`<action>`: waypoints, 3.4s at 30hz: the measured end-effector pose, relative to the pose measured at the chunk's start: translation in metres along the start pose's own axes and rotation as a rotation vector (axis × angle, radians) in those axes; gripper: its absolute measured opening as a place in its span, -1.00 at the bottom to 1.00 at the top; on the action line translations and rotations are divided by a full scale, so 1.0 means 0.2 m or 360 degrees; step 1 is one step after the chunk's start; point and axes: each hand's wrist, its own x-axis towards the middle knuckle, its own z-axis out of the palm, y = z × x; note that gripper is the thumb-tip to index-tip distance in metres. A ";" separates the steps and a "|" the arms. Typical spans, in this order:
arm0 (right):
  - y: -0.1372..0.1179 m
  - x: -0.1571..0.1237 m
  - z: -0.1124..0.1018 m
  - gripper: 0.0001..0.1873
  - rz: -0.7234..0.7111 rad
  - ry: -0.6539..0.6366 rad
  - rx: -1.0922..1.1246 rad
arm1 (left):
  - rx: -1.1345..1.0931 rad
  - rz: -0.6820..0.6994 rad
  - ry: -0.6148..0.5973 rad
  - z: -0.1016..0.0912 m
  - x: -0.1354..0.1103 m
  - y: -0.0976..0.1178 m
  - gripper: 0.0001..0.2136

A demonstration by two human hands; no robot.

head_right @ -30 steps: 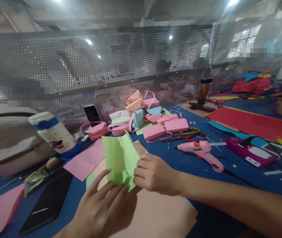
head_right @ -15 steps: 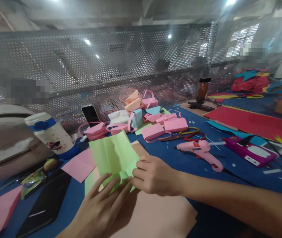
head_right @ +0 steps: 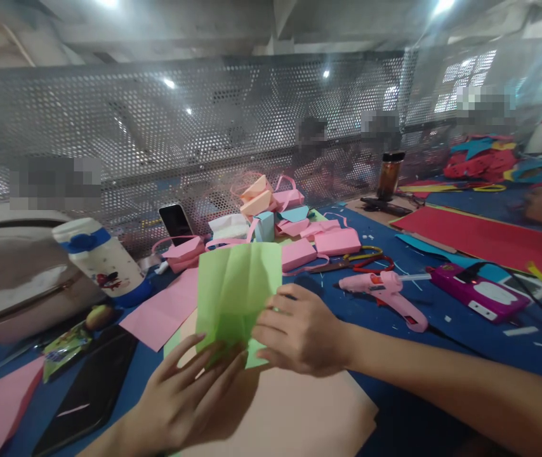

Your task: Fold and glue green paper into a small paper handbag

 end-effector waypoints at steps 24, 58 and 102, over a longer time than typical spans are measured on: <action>0.07 0.39 -0.07 -0.82 0.0671 -0.1265 -0.0118 | 0.0203 0.0101 0.0169 0.00 -0.01 -0.04 -0.71; 0.09 0.48 -0.11 -0.78 0.0808 -0.1514 0.0320 | 0.0246 0.0102 0.0176 -0.01 0.00 0.01 -0.69; -0.09 0.41 -0.08 -0.85 0.0629 -0.1056 0.0086 | 0.0192 0.0000 0.0175 -0.01 0.01 0.02 -0.75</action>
